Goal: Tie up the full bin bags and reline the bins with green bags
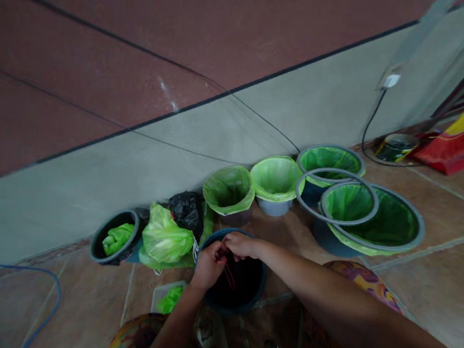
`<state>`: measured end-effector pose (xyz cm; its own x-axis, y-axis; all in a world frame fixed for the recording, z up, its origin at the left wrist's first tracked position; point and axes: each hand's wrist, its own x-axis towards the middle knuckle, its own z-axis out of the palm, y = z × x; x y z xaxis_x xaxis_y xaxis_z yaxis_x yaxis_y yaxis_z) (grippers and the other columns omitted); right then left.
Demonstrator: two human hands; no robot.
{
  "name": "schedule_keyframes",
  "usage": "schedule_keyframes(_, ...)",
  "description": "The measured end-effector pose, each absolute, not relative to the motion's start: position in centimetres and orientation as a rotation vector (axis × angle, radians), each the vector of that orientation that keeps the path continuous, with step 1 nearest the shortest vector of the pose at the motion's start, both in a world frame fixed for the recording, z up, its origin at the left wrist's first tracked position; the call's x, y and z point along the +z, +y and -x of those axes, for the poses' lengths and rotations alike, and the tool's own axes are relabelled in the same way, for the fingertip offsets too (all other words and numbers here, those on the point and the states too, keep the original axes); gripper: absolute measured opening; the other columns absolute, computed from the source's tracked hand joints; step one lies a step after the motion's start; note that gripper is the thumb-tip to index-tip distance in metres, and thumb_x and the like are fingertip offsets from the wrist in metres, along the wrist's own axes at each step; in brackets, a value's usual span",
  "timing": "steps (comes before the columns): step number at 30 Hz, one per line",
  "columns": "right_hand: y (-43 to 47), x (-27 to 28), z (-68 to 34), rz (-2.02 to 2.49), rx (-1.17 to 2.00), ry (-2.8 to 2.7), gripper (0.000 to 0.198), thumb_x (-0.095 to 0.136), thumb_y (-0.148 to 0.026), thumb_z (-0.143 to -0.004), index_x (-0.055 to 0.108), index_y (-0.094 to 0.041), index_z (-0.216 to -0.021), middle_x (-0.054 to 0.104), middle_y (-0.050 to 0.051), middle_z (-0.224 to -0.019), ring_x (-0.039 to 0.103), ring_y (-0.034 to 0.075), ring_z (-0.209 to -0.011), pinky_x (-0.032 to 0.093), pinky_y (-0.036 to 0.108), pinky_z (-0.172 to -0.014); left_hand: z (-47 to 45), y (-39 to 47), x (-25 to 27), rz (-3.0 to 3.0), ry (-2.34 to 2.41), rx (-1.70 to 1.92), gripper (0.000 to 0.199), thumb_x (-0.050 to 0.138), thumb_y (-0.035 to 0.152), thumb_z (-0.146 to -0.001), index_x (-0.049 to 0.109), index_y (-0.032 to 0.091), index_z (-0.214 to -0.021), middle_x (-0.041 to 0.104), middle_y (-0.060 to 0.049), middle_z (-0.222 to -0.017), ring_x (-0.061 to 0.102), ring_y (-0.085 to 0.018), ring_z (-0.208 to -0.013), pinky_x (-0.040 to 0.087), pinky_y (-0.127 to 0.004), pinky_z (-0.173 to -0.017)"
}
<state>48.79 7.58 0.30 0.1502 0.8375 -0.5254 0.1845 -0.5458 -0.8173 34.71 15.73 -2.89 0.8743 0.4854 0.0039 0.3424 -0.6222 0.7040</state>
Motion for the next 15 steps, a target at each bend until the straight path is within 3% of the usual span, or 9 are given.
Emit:
schedule_keyframes(6,7.3,-1.0,-48.8,1.749,1.527,-1.035,0.025,0.036,-0.010,-0.087,0.060,-0.016,-0.086,0.058,-0.004,-0.062,0.045,0.003,-0.038,0.030,0.014,-0.035,-34.7,15.5,-2.8,-2.527,0.693,0.210,0.041,0.052,0.001,-0.071,0.052,0.022,-0.107,0.064,0.000,-0.084,0.062,-0.016,-0.079,0.045,-0.025,-0.071)
schedule_keyframes(11,7.4,-1.4,-48.8,1.724,1.555,-0.968,0.027,0.041,-0.006,-0.083,0.060,-0.017,-0.098,0.062,-0.003,-0.066,0.054,0.005,-0.041,0.039,0.014,-0.038,-34.3,15.0,-3.4,-2.685,0.669,0.340,0.028,0.049,0.007,-0.083,0.058,0.021,-0.105,0.066,-0.004,-0.097,0.062,-0.017,-0.089,0.048,-0.027,-0.079)
schedule_keyframes(15,7.3,-1.6,-48.6,1.687,1.573,-0.932,0.032,0.045,-0.005,-0.081,0.063,-0.019,-0.104,0.064,-0.003,-0.069,0.057,0.006,-0.043,0.042,0.014,-0.040,-33.9,14.7,-3.9,-2.730,0.647,0.458,0.022,0.045,0.013,-0.091,0.064,0.020,-0.099,0.066,-0.004,-0.093,0.062,-0.016,-0.086,0.049,-0.026,-0.079)
